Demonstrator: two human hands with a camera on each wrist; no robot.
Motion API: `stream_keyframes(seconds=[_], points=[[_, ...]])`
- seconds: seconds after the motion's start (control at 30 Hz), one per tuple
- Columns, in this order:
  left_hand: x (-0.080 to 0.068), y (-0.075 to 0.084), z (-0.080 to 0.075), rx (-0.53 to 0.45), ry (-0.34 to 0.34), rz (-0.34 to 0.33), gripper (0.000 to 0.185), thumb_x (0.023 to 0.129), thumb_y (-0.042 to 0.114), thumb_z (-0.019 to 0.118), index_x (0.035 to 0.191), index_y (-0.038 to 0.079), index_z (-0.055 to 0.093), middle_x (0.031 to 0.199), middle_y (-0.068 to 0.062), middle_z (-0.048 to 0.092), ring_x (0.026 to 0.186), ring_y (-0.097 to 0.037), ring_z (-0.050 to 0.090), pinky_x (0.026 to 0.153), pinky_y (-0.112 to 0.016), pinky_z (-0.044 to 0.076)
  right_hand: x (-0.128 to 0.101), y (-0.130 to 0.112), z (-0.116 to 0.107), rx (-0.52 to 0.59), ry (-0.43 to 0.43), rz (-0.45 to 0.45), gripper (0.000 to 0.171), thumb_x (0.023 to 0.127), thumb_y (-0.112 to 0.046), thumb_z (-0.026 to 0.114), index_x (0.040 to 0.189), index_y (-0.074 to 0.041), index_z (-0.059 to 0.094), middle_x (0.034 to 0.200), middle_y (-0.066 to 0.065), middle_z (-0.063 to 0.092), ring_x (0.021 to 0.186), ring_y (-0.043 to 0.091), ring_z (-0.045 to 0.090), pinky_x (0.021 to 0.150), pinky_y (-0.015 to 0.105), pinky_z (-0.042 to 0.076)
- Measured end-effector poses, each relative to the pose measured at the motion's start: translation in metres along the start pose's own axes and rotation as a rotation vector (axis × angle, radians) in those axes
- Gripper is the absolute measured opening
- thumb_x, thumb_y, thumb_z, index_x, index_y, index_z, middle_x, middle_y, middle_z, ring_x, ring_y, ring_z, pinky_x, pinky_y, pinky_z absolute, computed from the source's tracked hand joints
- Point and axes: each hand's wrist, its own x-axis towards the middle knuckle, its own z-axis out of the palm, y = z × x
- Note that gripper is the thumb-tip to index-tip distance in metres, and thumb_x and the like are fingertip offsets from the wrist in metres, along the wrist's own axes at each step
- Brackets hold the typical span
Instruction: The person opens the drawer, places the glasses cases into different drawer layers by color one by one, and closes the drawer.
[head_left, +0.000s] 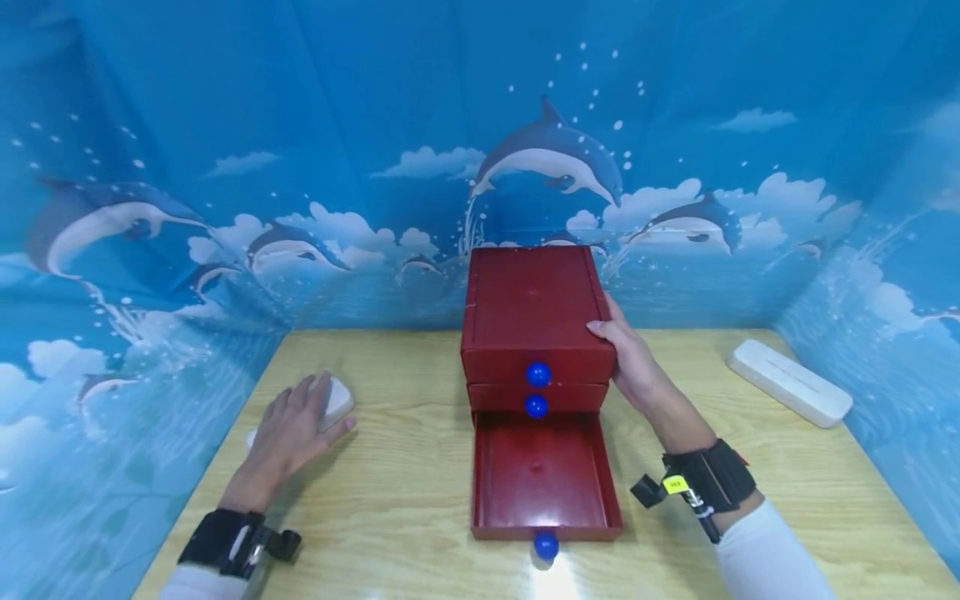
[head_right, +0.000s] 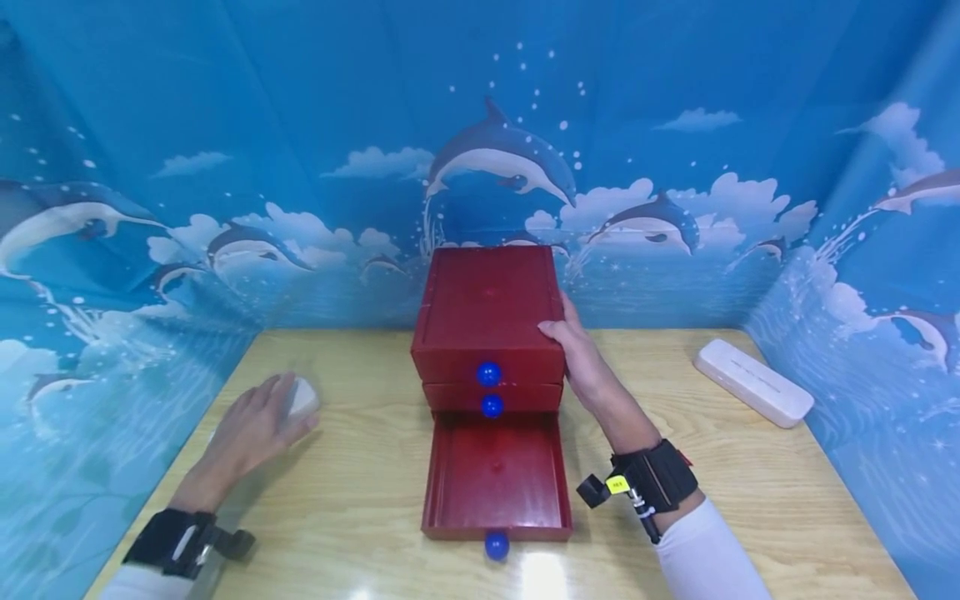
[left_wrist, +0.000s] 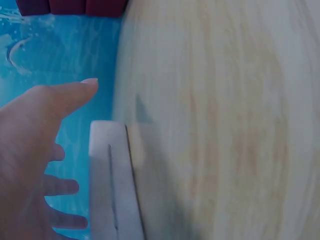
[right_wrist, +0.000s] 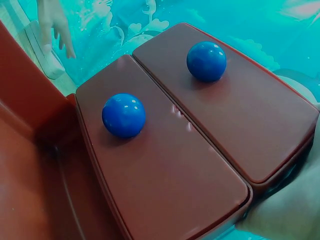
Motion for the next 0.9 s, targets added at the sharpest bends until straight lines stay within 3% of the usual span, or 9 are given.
stream_keyframes(seconds=[0.37,0.6,0.9], points=[[-0.004,-0.017,0.015,0.028,-0.035,-0.056,0.097,0.096,0.067,0.058,0.162,0.002,0.029,0.148,-0.038,0.045,0.121,-0.061,0.051,0.091,-0.074,0.044,-0.001,0.000,0.000,-0.002,-0.001,-0.014,0.073,0.107,-0.025,0.032,0.167,-0.026,-0.010,0.171,0.012,0.013,0.150,0.030,0.023,0.114,0.045,0.034],[-0.005,-0.021,0.021,0.054,-0.038,-0.073,0.083,0.103,0.061,0.050,0.164,0.009,0.028,0.144,-0.039,0.047,0.121,-0.060,0.050,0.091,-0.074,0.043,0.000,0.001,0.000,-0.004,-0.001,-0.017,0.073,0.107,-0.025,0.033,0.168,-0.026,-0.009,0.170,0.013,0.014,0.147,0.028,0.026,0.113,0.044,0.036],[-0.006,-0.022,0.021,0.016,-0.077,-0.108,0.076,0.107,0.060,0.036,0.166,0.014,0.022,0.144,-0.038,0.045,0.123,-0.058,0.048,0.091,-0.073,0.041,0.001,0.001,0.000,0.009,0.001,-0.013,0.073,0.107,-0.025,0.033,0.168,-0.025,-0.009,0.170,0.013,0.014,0.147,0.028,0.027,0.113,0.043,0.036]])
